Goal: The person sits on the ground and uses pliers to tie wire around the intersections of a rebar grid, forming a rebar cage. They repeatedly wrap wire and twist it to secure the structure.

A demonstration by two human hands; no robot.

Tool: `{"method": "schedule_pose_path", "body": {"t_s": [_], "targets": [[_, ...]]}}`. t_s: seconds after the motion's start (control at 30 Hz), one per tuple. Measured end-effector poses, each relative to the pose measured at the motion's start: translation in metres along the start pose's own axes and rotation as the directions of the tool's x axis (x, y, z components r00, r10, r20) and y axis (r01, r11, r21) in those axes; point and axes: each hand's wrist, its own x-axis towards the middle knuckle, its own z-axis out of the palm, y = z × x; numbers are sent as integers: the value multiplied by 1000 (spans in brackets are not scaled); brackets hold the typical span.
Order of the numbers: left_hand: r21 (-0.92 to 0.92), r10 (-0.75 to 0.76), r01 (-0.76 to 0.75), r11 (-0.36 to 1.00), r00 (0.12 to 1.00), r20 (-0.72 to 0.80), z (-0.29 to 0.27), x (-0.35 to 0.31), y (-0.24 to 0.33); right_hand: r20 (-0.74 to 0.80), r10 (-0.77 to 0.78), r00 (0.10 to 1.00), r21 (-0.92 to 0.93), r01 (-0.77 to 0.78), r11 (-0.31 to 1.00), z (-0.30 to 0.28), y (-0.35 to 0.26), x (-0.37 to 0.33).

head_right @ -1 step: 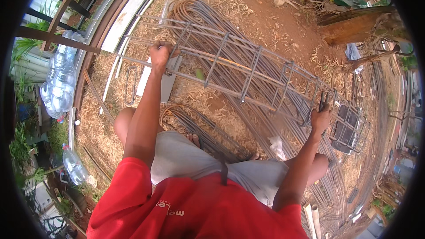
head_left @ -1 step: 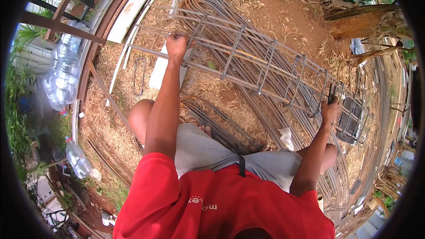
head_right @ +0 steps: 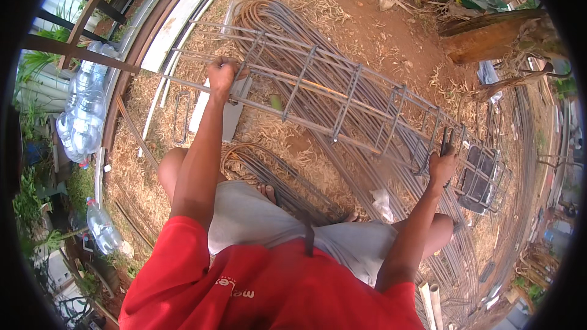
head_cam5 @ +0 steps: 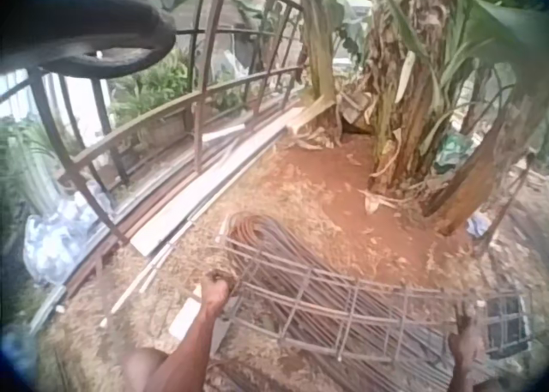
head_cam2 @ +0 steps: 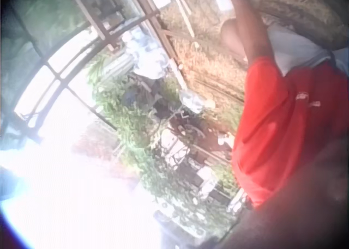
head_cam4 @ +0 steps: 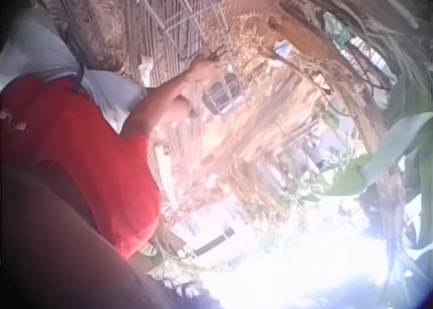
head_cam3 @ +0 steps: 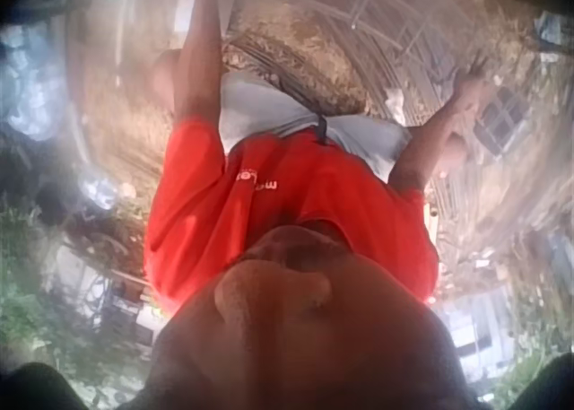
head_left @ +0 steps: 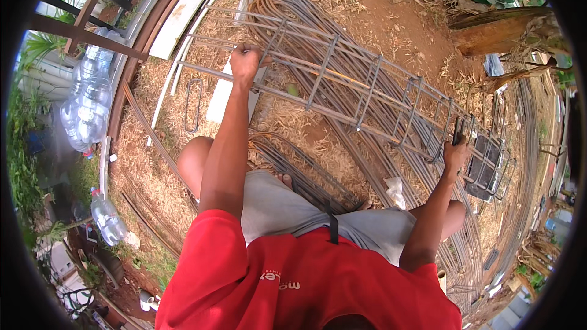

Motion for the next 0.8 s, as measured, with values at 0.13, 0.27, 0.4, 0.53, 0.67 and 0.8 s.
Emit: {"method": "schedule_pose_path", "body": {"t_s": [0.13,0.27,0.4,0.53,0.67,0.8], "targets": [[29,-16,16,999,1000,-2,-2,-3,-2,4,98,995,87,-98,991,7,6,10],[5,-7,7,1000,1000,17,-1,5,1,-75,152,985,217,-132,967,4,16,33],[25,-24,23,999,1000,11,-3,11,1,129,103,986,-29,-100,995,13,23,44],[29,-28,27,999,999,35,-7,9,2,77,13,997,38,-16,999,-3,-13,40],[71,-39,34,997,997,71,-8,5,9,327,62,943,518,-234,823,-83,-116,9],[79,-89,83,993,993,76,-9,6,12,375,-481,792,848,-83,524,-146,-265,-64]]}}
